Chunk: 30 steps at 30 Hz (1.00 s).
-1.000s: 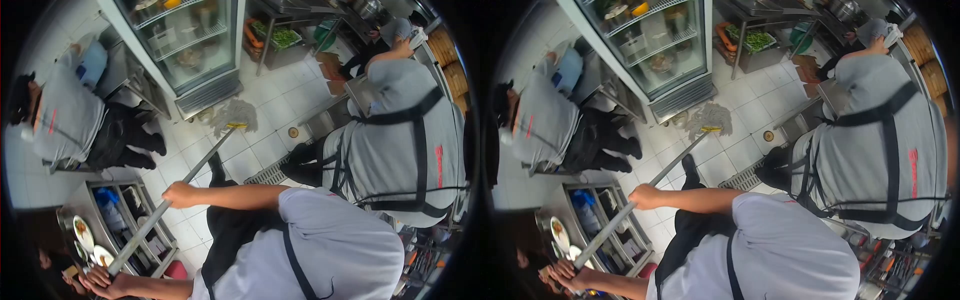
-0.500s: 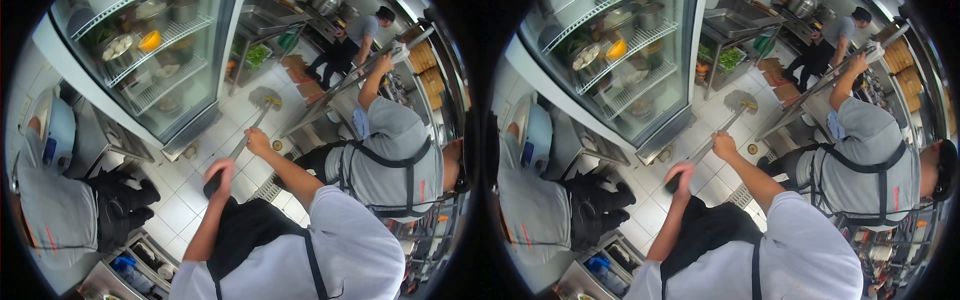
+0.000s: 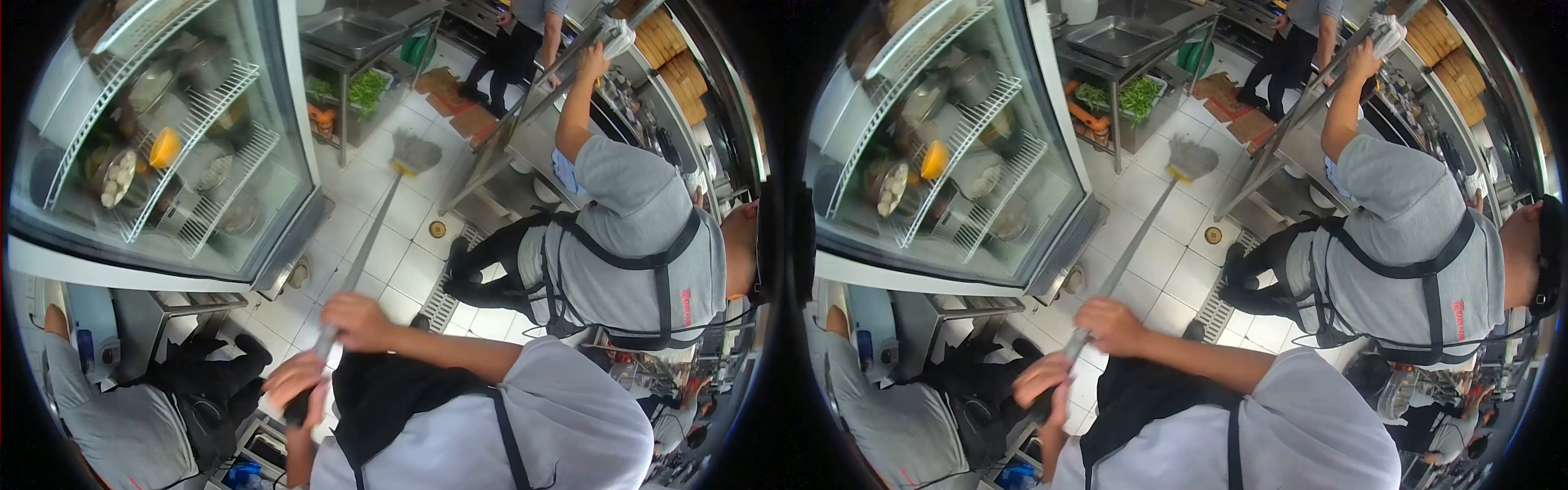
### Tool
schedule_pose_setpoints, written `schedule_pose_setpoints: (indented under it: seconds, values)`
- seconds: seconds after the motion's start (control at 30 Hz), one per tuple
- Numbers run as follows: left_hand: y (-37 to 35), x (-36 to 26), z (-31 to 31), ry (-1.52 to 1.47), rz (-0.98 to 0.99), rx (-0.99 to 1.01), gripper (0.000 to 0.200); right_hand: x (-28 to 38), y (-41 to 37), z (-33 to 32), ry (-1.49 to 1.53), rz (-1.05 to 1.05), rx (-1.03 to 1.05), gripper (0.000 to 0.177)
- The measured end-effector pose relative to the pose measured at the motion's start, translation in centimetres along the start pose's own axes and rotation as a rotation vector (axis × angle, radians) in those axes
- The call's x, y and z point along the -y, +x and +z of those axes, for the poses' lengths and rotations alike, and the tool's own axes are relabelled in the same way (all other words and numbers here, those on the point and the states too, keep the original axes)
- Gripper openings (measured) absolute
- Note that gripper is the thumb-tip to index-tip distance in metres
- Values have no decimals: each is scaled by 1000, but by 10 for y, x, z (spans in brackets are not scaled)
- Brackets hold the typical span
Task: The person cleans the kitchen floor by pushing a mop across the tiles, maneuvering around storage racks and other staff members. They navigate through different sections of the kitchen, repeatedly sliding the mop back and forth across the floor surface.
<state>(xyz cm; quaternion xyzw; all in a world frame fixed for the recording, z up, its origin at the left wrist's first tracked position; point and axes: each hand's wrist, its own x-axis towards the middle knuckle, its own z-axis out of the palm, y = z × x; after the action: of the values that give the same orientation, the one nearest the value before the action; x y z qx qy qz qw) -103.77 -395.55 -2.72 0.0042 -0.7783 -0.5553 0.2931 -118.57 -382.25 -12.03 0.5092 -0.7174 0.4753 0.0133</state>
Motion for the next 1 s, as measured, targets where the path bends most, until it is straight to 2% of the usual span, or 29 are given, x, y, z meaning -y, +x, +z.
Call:
schedule_pose_setpoints:
  seconds: [0.03, 0.07, 0.1, 0.13, 0.17, 0.23, 0.33, 0.37, 0.43, 0.47, 0.5, 0.53, 0.6, 0.63, 0.67, 0.73, 0.77, 0.8, 0.87, 0.97, 1.0]
  values:
    - [20, -25, -22, 16, 69, 78, 27, 23, 17, -5, 96, -36, 3, 26]
    - [25, -41, -28, -15, 214, -29, 19, 35, 28, -6, 195, -75, 5, 28]
    - [40, -56, -29, -288, 322, -96, 30, 31, 31, -3, 182, -60, 73, 26]
    - [45, -72, -25, -326, 398, -293, 37, 25, 36, 0, 169, -46, 137, 24]
    - [53, -79, -31, -466, 448, -250, 37, 17, 40, 2, 152, -32, 198, 23]
    - [70, -82, -40, -758, 540, -171, 36, -23, 36, 4, 174, -8, 170, 19]
    - [87, -52, -2, -555, 500, -268, 41, -81, 27, -5, 132, 25, 145, 27]
    - [87, -34, 14, -552, 486, -267, 32, -106, 22, -13, 83, 44, 131, 28]
    - [62, 26, 54, -341, 280, -412, 23, -169, 4, -27, -90, 136, 118, 30]
    - [56, 54, 81, -380, 220, -374, 20, -192, -4, -44, -170, 218, 139, 28]
    - [53, 80, 113, -445, 176, -290, 17, -203, -10, -62, -242, 451, 134, 22]
    - [49, 103, 145, -498, 135, -210, 13, -233, -31, -71, -381, 502, 105, 22]
    - [36, 121, 189, -410, 36, -9, 9, -261, -56, -99, -468, 737, 195, 34]
    - [31, 127, 200, -322, -17, 107, 10, -277, -81, -102, -597, 713, 190, 38]
    - [21, 135, 207, -312, -69, 120, 10, -287, -102, -98, -724, 690, 184, 42]
    - [-5, 144, 213, -297, -180, 158, 12, -287, -118, -82, -713, 747, 186, 49]
    - [-6, 143, 204, -291, -168, 174, 12, -286, -125, -77, -710, 778, 186, 52]
    - [-6, 137, 183, -288, -163, 194, 12, -262, -118, -68, -710, 754, 136, 47]
    - [0, 116, 133, -245, -124, 255, 12, -227, -110, -50, -671, 630, 115, 45]
    - [21, 53, 42, -138, -73, 316, 10, -149, -78, -24, -504, 454, 69, 39]
    - [22, 34, 13, -163, -26, 257, 10, -117, -62, -20, -435, 415, 80, 39]
